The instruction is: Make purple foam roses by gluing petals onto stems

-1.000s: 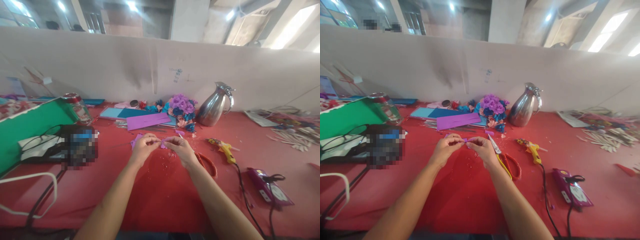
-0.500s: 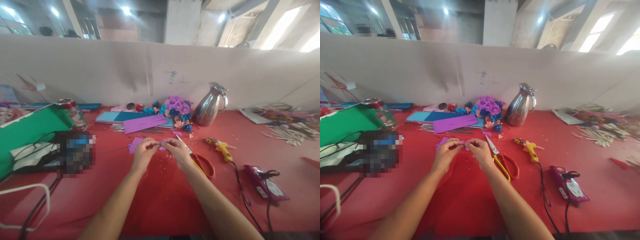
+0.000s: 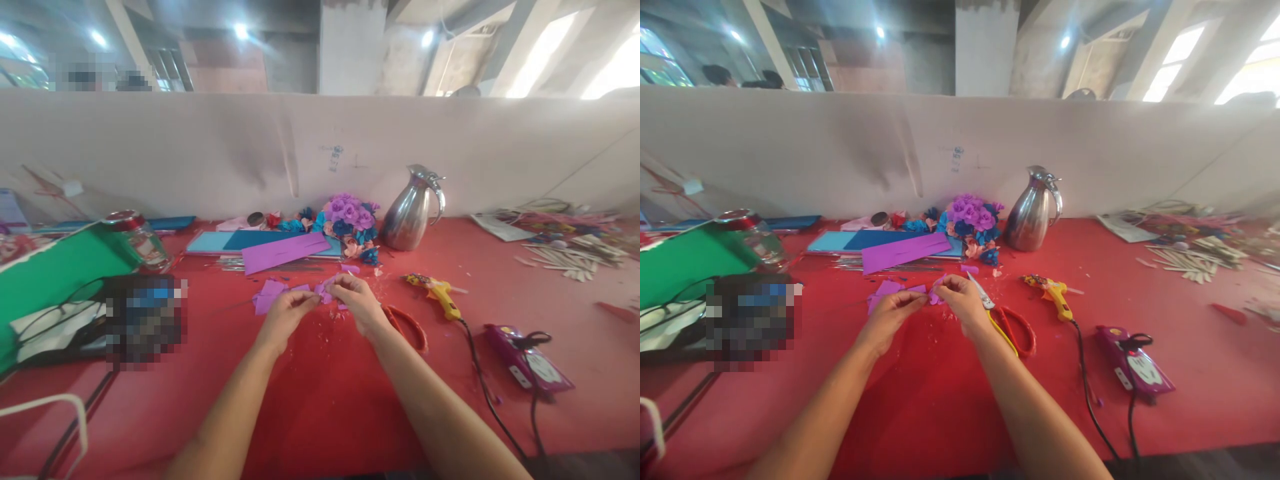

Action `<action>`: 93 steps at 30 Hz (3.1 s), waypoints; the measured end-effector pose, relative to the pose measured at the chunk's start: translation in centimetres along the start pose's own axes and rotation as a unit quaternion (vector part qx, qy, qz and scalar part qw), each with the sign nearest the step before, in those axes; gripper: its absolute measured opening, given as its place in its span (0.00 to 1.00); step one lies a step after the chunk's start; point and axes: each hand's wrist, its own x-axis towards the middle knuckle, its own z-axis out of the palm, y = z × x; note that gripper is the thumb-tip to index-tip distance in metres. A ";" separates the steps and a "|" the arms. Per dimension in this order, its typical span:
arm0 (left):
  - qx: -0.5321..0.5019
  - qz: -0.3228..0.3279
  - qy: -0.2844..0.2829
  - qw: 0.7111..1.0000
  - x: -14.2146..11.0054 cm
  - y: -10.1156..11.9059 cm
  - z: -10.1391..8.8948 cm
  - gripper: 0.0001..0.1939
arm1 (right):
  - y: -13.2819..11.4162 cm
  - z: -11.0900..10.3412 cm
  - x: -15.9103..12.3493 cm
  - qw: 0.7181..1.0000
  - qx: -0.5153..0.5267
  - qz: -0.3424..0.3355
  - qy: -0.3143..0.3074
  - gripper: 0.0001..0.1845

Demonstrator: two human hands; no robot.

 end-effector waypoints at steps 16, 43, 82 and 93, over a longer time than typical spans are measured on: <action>-0.024 -0.039 0.045 0.998 0.1 -0.8 0.8 0.13 | 1.0 1.3 -0.8 0.996 -0.039 -0.046 -0.063 0.10; -0.031 0.020 0.091 0.995 0.4 -0.5 -0.4 0.14 | 1.1 1.0 -0.7 0.994 -0.087 -0.055 -0.046 0.13; -0.199 -0.026 0.105 0.974 0.5 -0.4 -0.4 0.15 | 1.0 2.1 -2.1 0.941 -0.314 -0.122 -0.018 0.07; -0.193 -0.041 0.080 0.977 0.7 -0.5 -0.9 0.14 | 1.0 1.8 -1.9 0.945 -0.308 -0.111 -0.020 0.07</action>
